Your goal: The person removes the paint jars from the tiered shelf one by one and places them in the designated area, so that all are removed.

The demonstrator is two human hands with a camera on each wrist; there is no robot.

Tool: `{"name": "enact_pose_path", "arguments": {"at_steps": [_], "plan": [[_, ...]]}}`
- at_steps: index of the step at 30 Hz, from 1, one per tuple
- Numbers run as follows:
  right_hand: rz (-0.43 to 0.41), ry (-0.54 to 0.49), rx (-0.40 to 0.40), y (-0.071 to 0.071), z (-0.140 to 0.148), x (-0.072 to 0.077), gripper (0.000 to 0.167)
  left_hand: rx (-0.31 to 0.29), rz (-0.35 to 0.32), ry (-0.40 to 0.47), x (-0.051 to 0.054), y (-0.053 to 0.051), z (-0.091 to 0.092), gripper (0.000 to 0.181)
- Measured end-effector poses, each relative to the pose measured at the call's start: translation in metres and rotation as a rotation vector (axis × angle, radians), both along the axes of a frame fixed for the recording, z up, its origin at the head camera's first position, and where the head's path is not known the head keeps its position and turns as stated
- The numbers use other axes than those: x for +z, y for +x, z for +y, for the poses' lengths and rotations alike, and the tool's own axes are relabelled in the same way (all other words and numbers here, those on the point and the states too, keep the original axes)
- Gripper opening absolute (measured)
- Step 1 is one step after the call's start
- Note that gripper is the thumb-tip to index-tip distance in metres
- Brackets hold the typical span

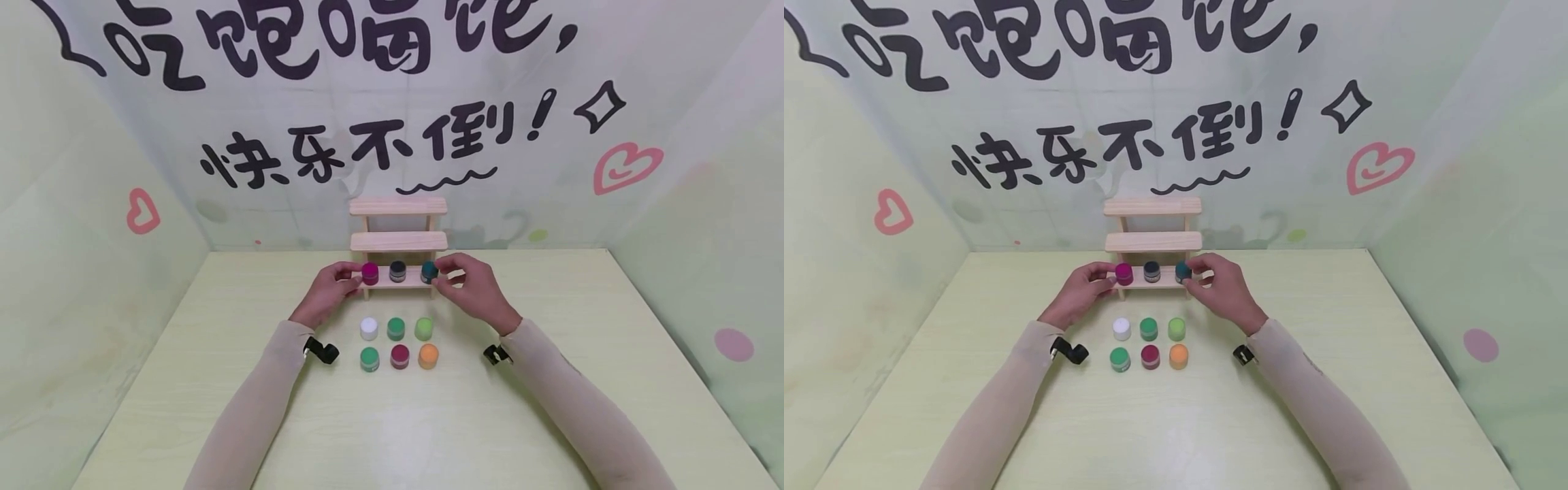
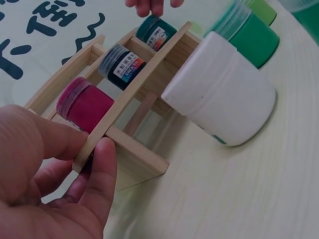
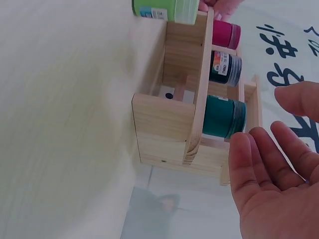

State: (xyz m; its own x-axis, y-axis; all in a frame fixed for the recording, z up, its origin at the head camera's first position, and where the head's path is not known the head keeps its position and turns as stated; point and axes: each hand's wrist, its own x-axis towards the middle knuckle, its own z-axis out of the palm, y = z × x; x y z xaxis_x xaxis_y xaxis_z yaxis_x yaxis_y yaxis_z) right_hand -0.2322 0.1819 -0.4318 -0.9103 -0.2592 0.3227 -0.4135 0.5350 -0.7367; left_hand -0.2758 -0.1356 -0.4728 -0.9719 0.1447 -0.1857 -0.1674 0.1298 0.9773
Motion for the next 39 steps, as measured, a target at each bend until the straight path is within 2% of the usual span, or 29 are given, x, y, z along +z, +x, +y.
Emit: {"name": "enact_pose_path", "arguments": {"at_steps": [10,19,23,29,39], "plan": [[-0.035,-0.01,0.001,-0.019,-0.006,-0.006,0.041,-0.008,0.005,0.007,0.001,0.0,-0.001,0.035],[-0.068,0.037,0.0,-0.025,-0.009,-0.016,0.04,-0.015,-0.003,0.008,-0.001,0.0,-0.001,0.035],[-0.059,0.044,0.004,-0.027,-0.01,-0.018,0.04,-0.026,0.021,0.009,-0.001,0.0,-0.001,0.035],[-0.06,0.037,0.004,-0.026,-0.009,-0.019,0.04,-0.032,0.034,0.003,-0.001,0.0,-0.002,0.035],[-0.082,0.012,0.02,-0.015,-0.01,-0.016,0.037,-0.029,0.04,-0.006,0.0,0.0,-0.001,0.034]]}}
